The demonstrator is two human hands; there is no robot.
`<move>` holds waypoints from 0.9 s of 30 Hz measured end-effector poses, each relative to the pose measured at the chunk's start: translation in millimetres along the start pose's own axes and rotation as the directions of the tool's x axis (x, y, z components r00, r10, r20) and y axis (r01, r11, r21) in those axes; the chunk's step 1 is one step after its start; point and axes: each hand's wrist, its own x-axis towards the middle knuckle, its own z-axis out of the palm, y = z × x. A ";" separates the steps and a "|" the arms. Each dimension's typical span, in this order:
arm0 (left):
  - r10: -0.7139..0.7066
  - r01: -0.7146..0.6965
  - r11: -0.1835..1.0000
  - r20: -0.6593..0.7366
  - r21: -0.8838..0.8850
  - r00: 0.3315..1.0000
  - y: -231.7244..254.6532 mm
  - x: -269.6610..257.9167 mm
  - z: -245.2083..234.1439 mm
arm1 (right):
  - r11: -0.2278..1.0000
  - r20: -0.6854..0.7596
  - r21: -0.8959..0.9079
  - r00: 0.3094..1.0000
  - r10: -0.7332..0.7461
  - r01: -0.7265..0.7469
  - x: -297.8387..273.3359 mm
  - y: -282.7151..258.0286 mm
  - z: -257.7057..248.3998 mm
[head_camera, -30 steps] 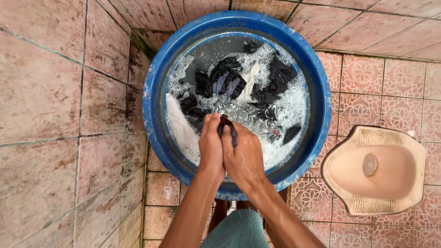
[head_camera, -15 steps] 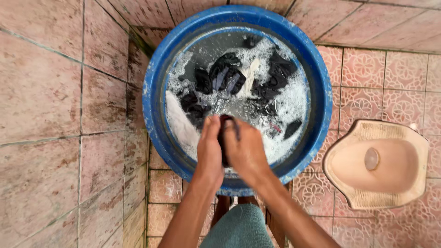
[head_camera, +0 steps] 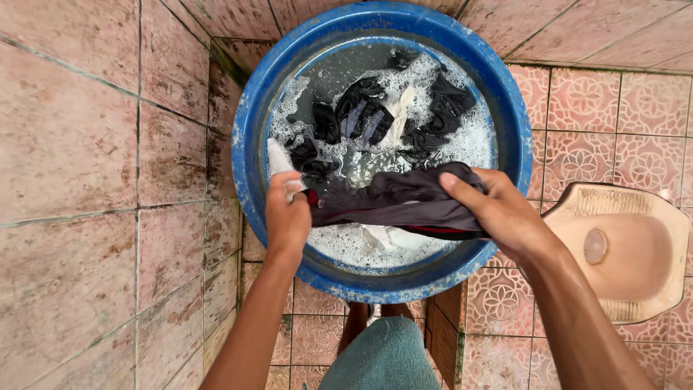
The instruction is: The person hand-washes dark-colored clothes in a blue basin filled with soapy water. They repeatedly submerge, agitate, and wring out the garments, then place them on a tiled ledge before returning to the basin to continue washing.
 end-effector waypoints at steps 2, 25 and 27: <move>0.236 -0.256 0.959 0.162 0.119 0.958 10.0 5.2 11.4 | 0.995 0.044 -0.053 0.995 -0.086 0.088 -4.1 -15.7 13.5; 0.769 -0.718 0.633 0.344 -0.290 0.539 102.7 0.8 28.7 | 0.883 0.068 -0.088 0.887 -0.457 0.461 42.4 4.0 13.9; 0.507 -0.362 0.842 0.357 -0.399 0.785 99.2 -6.3 49.3 | 0.874 0.169 0.307 0.882 -0.439 0.376 46.2 15.1 44.5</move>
